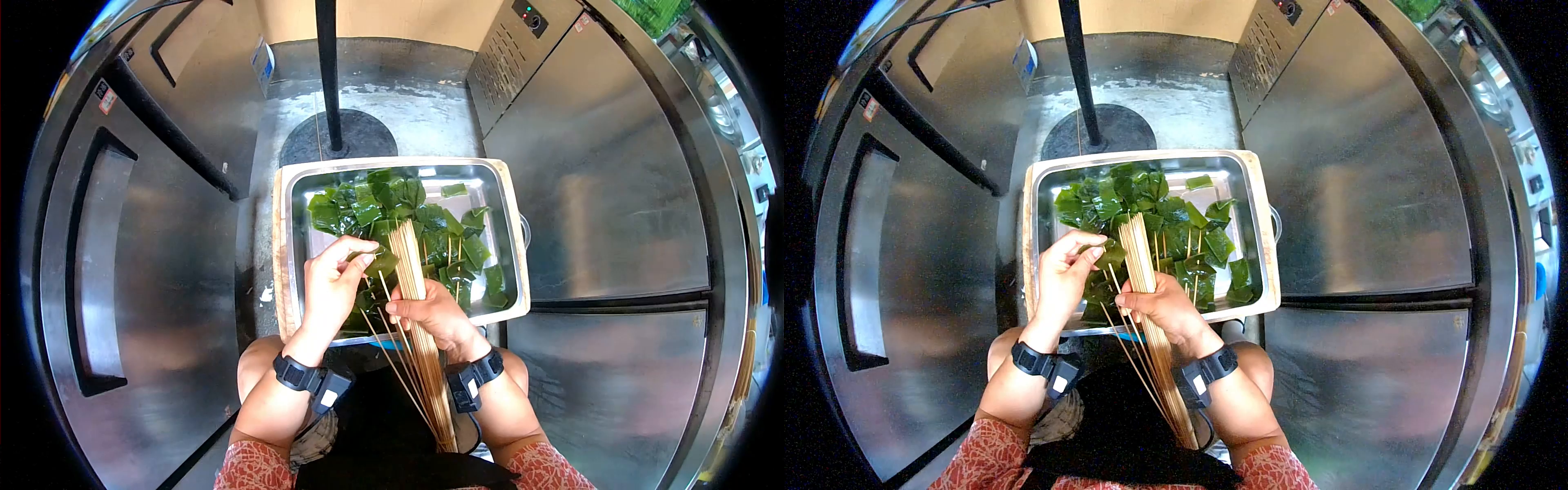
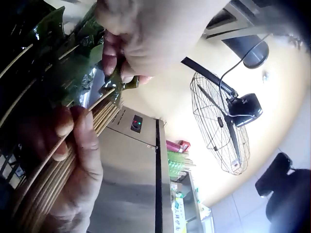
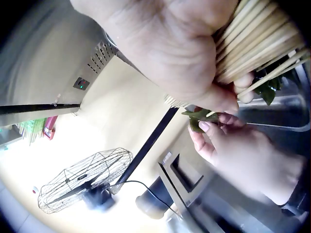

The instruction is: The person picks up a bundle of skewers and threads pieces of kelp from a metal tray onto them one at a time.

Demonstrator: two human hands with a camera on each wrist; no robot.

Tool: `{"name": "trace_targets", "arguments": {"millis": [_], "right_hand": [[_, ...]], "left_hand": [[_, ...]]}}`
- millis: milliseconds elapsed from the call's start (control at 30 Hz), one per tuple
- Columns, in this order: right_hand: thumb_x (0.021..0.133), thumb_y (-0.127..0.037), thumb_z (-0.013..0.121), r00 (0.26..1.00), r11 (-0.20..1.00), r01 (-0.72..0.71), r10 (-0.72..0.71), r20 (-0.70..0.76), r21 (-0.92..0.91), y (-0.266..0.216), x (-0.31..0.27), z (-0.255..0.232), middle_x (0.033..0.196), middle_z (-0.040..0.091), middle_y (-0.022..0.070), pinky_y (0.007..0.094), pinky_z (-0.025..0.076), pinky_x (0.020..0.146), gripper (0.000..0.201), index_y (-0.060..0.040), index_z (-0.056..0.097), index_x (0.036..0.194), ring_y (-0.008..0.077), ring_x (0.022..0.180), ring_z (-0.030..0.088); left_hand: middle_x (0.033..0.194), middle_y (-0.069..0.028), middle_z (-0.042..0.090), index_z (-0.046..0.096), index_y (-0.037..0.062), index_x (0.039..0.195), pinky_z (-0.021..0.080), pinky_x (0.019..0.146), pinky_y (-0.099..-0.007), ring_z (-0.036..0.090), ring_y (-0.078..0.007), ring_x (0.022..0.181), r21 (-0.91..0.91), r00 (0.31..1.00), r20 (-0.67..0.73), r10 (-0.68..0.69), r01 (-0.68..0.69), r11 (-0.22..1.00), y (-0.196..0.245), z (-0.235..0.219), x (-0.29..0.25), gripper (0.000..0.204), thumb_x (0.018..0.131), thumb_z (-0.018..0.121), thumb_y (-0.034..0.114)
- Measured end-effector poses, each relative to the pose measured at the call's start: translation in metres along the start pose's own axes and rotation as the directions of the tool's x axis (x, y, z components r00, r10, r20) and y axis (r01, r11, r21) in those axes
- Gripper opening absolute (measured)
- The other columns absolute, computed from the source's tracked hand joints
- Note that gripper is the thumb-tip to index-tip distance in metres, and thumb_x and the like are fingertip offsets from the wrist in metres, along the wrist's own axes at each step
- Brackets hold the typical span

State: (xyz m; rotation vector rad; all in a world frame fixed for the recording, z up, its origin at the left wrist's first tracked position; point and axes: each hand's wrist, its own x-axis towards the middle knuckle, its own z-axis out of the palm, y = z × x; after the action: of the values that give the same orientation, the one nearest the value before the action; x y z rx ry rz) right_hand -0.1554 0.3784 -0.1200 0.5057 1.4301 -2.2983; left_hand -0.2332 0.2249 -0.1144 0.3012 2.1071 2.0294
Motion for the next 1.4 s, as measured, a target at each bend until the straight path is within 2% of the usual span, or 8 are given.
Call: {"name": "trace_targets", "arguments": {"millis": [100,333,500,867,1067,1200,1300,1400], "right_hand": [[0.078,-0.005,0.069,1.0,1.0,0.019,-0.019,0.0,0.022,0.001,-0.001,-0.006,0.073,0.063,0.0029,0.0185,0.044,0.052,0.013,-0.0043,0.06,0.087,0.0077,0.059,0.056],[0.078,-0.003,0.068,1.0,1.0,0.022,-0.022,-0.001,0.02,-0.005,-0.003,-0.006,0.075,0.063,0.0021,0.0195,0.044,0.055,0.016,-0.0035,0.062,0.093,0.0076,0.062,0.057],[0.077,0.0,0.064,0.999,0.987,0.034,-0.03,0.032,-0.156,-0.009,-0.008,-0.01,0.077,0.062,0.0035,0.0201,0.045,0.056,0.02,-0.0017,0.058,0.096,0.0089,0.062,0.057],[0.077,0.002,0.063,0.993,0.985,0.032,-0.05,-0.105,-0.168,-0.007,-0.006,-0.003,0.074,0.059,0.0034,0.0212,0.045,0.052,0.023,-0.0006,0.053,0.097,0.0091,0.059,0.055],[0.077,-0.007,0.063,0.98,0.979,0.1,-0.128,-0.151,-0.177,-0.015,-0.025,-0.004,0.067,0.056,0.0035,0.0223,0.043,0.053,0.014,-0.0009,0.057,0.087,0.0107,0.059,0.055],[0.078,-0.011,0.062,0.955,0.986,0.029,-0.076,0.286,0.167,-0.02,-0.029,-0.001,0.077,0.059,0.0087,0.0285,0.047,0.063,0.014,-0.0012,0.059,0.086,0.0155,0.063,0.057],[0.077,-0.013,0.063,0.981,0.976,-0.039,-0.004,0.193,0.214,-0.007,-0.02,0.001,0.085,0.062,0.008,0.0284,0.048,0.068,0.016,-0.0004,0.061,0.087,0.0163,0.073,0.059],[0.077,-0.01,0.064,0.988,0.971,-0.063,0.028,0.15,0.231,-0.005,-0.018,-0.008,0.089,0.063,0.0076,0.0299,0.05,0.077,0.016,-0.0007,0.062,0.09,0.017,0.081,0.062]], "left_hand": [[0.078,-0.0046,0.066,0.065,0.0027,0.091,0.048,0.061,-0.0224,0.06,-0.007,0.071,0.126,0.991,0.072,0.112,-0.12,0.985,-0.004,0.01,-0.013,0.012,0.082,0.059,-0.003],[0.086,-0.0027,0.065,0.061,0.0016,0.096,0.049,0.062,-0.0206,0.06,-0.0069,0.077,-0.134,0.971,0.205,-0.127,0.156,0.979,-0.006,0.008,-0.022,0.014,0.084,0.058,-0.004],[0.089,-0.0027,0.064,0.059,0.0022,0.095,0.049,0.06,-0.0196,0.059,-0.0065,0.077,-0.122,0.965,0.197,-0.174,0.2,0.972,-0.008,0.004,-0.018,0.012,0.084,0.057,-0.003],[0.084,-0.002,0.064,0.06,0.0032,0.09,0.047,0.057,-0.0191,0.059,-0.0065,0.072,-0.082,0.934,0.229,-0.275,0.3,0.95,-0.022,0.009,-0.017,0.008,0.084,0.059,-0.002],[0.078,-0.0051,0.063,0.067,0.0017,0.09,0.047,0.06,-0.0217,0.059,-0.0095,0.067,0.205,0.982,0.181,-0.056,0.018,0.979,-0.031,0.01,-0.015,0.013,0.078,0.064,-0.001],[0.082,-0.0113,0.065,0.069,0.003,0.086,0.05,0.068,-0.029,0.064,-0.0203,0.074,0.297,0.966,0.236,-0.105,0.031,0.954,-0.01,0.014,-0.011,0.01,0.078,0.064,0.005],[0.088,-0.0083,0.066,0.064,0.0035,0.094,0.051,0.073,-0.0277,0.062,-0.0136,0.081,0.188,0.969,0.248,0.001,-0.049,0.981,-0.016,0.0,-0.003,0.013,0.082,0.059,0.001],[0.085,-0.0094,0.065,0.063,0.0029,0.088,0.05,0.07,-0.0281,0.064,-0.0159,0.08,0.525,0.981,0.193,-0.032,-0.076,0.848,-0.004,-0.039,0.002,0.008,0.08,0.063,0.004]]}}
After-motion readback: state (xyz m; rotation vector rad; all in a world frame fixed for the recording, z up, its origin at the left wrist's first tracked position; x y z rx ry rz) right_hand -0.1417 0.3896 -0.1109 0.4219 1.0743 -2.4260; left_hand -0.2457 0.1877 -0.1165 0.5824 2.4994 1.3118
